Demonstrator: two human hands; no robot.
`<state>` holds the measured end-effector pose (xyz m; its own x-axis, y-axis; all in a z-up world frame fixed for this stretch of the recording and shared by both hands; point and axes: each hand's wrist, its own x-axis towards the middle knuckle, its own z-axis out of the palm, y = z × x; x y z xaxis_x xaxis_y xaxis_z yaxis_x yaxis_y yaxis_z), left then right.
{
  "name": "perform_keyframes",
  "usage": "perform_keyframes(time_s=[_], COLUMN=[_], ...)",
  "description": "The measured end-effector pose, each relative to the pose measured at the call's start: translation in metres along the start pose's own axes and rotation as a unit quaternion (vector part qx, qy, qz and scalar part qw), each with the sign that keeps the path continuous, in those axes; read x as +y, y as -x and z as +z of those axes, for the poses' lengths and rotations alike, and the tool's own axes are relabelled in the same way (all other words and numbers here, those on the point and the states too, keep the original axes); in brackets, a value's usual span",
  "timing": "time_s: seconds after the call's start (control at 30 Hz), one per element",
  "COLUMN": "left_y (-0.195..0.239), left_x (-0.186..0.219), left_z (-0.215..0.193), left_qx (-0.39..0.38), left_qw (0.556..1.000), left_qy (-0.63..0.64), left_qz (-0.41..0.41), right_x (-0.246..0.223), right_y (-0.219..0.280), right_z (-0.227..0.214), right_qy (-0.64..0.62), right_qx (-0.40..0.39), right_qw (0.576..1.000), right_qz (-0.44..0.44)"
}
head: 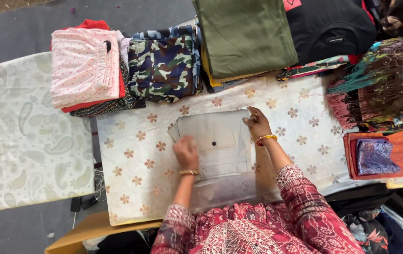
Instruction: Folding various items of clothing including trousers and small textile pouches on a table.
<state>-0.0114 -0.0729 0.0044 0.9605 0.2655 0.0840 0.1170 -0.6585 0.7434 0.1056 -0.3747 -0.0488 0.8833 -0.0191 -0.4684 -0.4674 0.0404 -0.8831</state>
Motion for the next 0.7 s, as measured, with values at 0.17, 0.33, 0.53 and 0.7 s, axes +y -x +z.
perform_keyframes(time_s=[0.17, 0.33, 0.53, 0.7], left_y=[-0.052, -0.068, -0.076, -0.052], left_x=[-0.031, -0.028, -0.006, 0.001], left_z=[-0.005, -0.001, -0.015, -0.02], left_qx=[0.063, 0.071, -0.069, -0.078], left_qw=[0.982, 0.984, 0.947, 0.963], left_qy=[0.071, -0.026, 0.019, 0.04], left_qz=[-0.166, -0.161, -0.314, -0.254], right_x=[-0.008, -0.029, -0.024, -0.055], right_y=[0.011, 0.018, 0.009, 0.022], right_z=[0.014, 0.021, 0.014, 0.02], right_qy=[0.011, 0.056, 0.067, 0.115], right_qx=[0.004, 0.004, -0.035, -0.057], right_qw=[0.998, 0.995, 0.994, 0.99], right_qz=[-0.057, -0.078, -0.076, -0.056])
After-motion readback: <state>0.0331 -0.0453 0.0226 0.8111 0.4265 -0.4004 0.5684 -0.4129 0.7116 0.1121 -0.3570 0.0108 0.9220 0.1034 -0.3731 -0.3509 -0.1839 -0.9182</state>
